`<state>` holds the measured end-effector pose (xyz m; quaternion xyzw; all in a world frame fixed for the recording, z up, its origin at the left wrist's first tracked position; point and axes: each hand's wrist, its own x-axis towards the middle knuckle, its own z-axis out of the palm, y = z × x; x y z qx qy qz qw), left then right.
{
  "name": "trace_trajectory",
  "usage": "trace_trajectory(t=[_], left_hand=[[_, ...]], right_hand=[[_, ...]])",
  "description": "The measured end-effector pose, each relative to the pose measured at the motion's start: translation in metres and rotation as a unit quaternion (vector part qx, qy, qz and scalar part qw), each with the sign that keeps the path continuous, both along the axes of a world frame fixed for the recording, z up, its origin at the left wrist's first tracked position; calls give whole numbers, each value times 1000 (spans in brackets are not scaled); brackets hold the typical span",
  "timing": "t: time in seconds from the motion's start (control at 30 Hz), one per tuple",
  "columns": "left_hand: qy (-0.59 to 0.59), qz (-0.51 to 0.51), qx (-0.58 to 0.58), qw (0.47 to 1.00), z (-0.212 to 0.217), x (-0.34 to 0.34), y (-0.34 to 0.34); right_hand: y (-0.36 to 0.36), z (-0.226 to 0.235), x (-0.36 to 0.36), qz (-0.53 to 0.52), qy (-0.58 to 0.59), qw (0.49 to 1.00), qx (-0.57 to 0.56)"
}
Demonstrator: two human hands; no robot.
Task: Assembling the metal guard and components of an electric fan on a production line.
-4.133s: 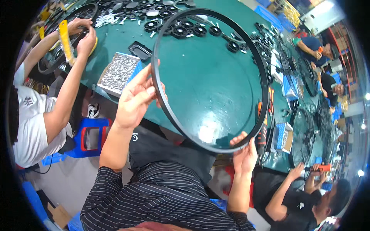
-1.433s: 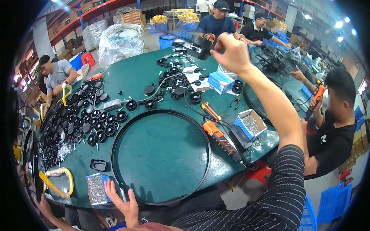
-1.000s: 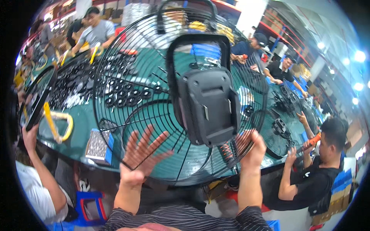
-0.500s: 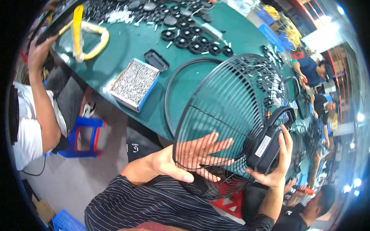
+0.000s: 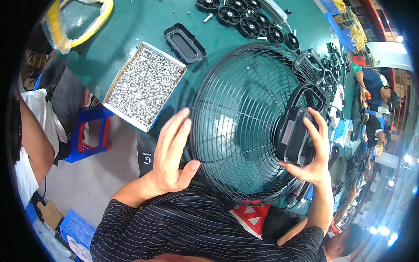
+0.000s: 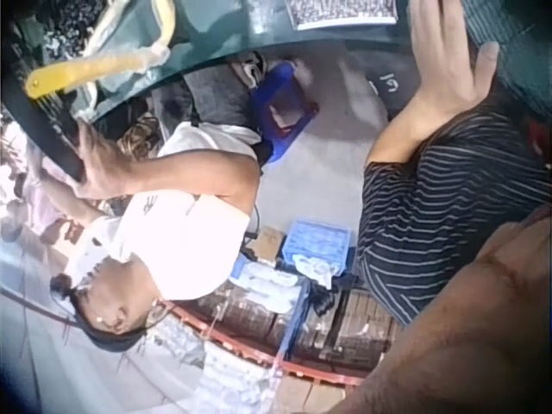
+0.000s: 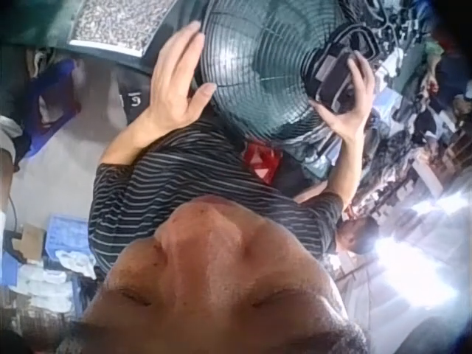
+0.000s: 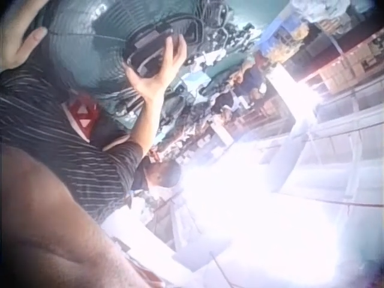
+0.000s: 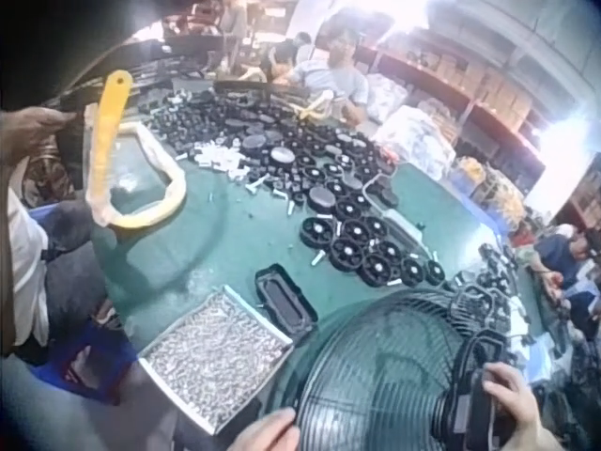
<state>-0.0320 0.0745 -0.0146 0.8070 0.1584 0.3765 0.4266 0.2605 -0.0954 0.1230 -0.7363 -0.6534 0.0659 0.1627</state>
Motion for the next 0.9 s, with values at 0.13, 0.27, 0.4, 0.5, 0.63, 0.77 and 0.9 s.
trace_trajectory(t=[0.13,0.27,0.4,0.5,0.63,0.77,0.9], left_hand=[[98,1,37,994,-1,10,9],[124,-7,66,990,-4,12,9],[122,4,91,988,-9,16,10],[130,2,106,986,-9,18,9],[129,14,107,986,-8,20,6],[119,38,99,987,-11,21,3],[117,29,125,985,-14,21,2]], right_hand=[[8,-12,10,11,21,999,-31],[11,-12,19,28,13,998,-46],[13,-14,27,36,27,999,-25],[11,-20,28,25,21,999,-24],[9,-21,28,25,22,999,-26],[9,-19,31,42,29,998,-24],[12,-20,34,41,27,999,-19]])
